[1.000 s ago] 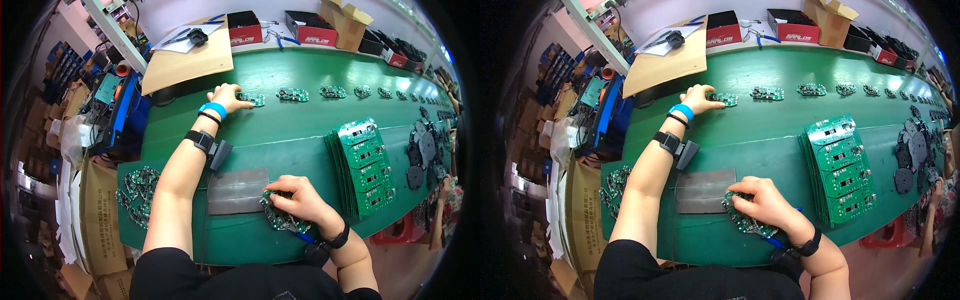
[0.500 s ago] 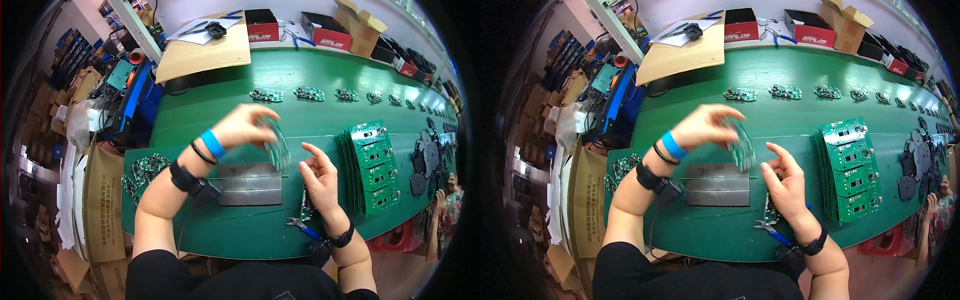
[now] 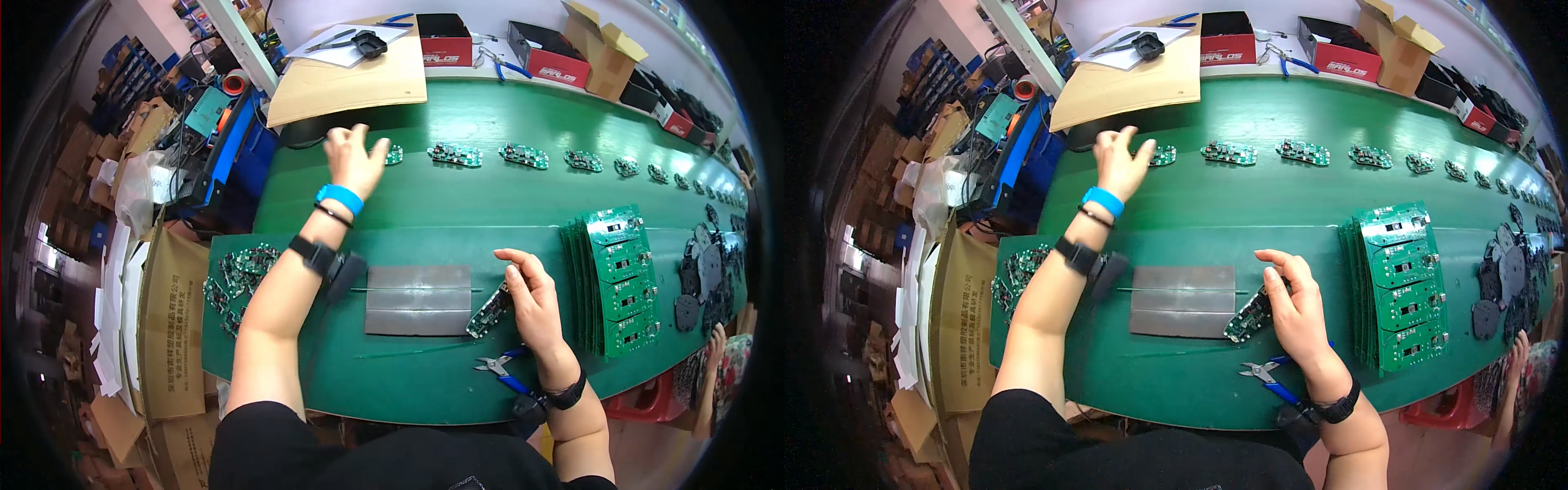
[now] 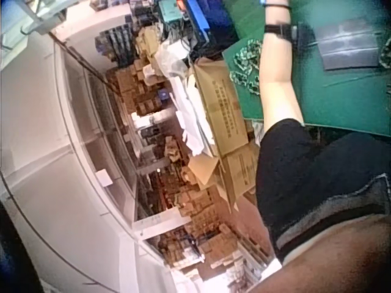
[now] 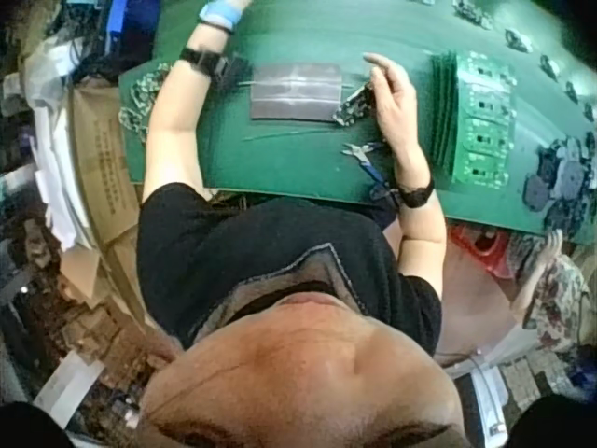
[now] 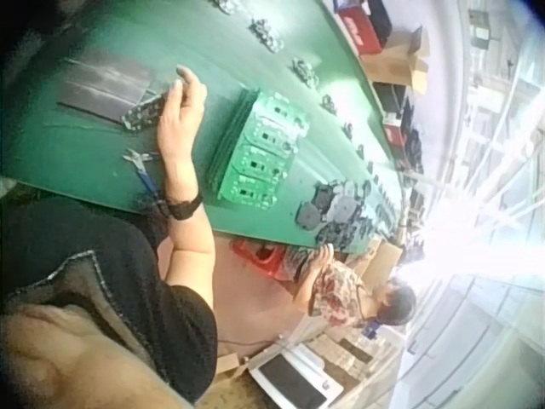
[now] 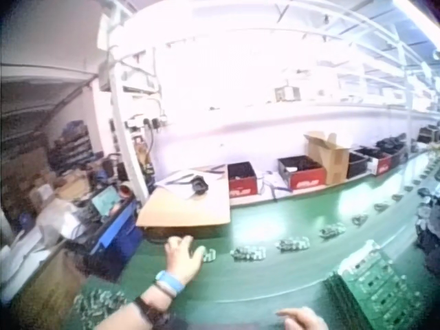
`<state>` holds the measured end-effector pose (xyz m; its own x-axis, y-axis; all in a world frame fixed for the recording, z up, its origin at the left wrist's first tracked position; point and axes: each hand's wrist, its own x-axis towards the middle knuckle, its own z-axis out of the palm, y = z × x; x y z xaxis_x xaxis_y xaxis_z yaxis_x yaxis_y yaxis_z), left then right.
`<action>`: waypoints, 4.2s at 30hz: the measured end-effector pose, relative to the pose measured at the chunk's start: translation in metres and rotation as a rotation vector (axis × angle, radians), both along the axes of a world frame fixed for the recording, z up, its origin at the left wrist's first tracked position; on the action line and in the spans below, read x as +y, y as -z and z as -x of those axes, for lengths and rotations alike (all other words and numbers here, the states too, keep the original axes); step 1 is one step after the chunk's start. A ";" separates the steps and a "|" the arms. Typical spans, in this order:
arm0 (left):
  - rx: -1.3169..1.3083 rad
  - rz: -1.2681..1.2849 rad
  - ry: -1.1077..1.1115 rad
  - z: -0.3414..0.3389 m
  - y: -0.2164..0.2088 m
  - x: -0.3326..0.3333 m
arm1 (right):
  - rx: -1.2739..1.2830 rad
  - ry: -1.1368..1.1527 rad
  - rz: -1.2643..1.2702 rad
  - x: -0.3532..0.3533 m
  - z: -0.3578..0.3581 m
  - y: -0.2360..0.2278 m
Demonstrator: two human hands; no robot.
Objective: The person uses pliers to separate individual green circuit boards from larger panels. They hold the panel with one hand and use the pliers to snap the connecting tabs, then place the separated boards onto a pile on the table. The process is repeated for multiple panels throughout the clip.
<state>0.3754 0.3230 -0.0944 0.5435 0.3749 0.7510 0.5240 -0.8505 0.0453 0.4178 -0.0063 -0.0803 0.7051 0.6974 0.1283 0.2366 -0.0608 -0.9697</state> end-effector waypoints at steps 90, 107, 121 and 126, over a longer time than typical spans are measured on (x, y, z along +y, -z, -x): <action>-0.994 2.366 1.037 0.204 -0.009 -0.177 | -0.821 -0.083 0.613 -0.103 0.058 0.005; -0.945 2.356 1.104 0.215 0.002 -0.190 | -0.641 0.029 0.199 -0.095 0.065 0.017; -0.901 2.403 1.088 0.219 0.007 -0.204 | -0.445 -0.209 -0.048 -0.041 0.073 -0.009; -0.920 2.343 1.082 0.223 -0.003 -0.207 | -0.249 -0.278 -0.052 -0.034 0.076 -0.012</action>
<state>0.1527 0.1155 -0.0914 0.9161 0.3945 -0.0719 -0.3237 0.8332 0.4484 0.3419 -0.0399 -0.0685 0.4327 0.8458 0.3120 0.4660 0.0864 -0.8806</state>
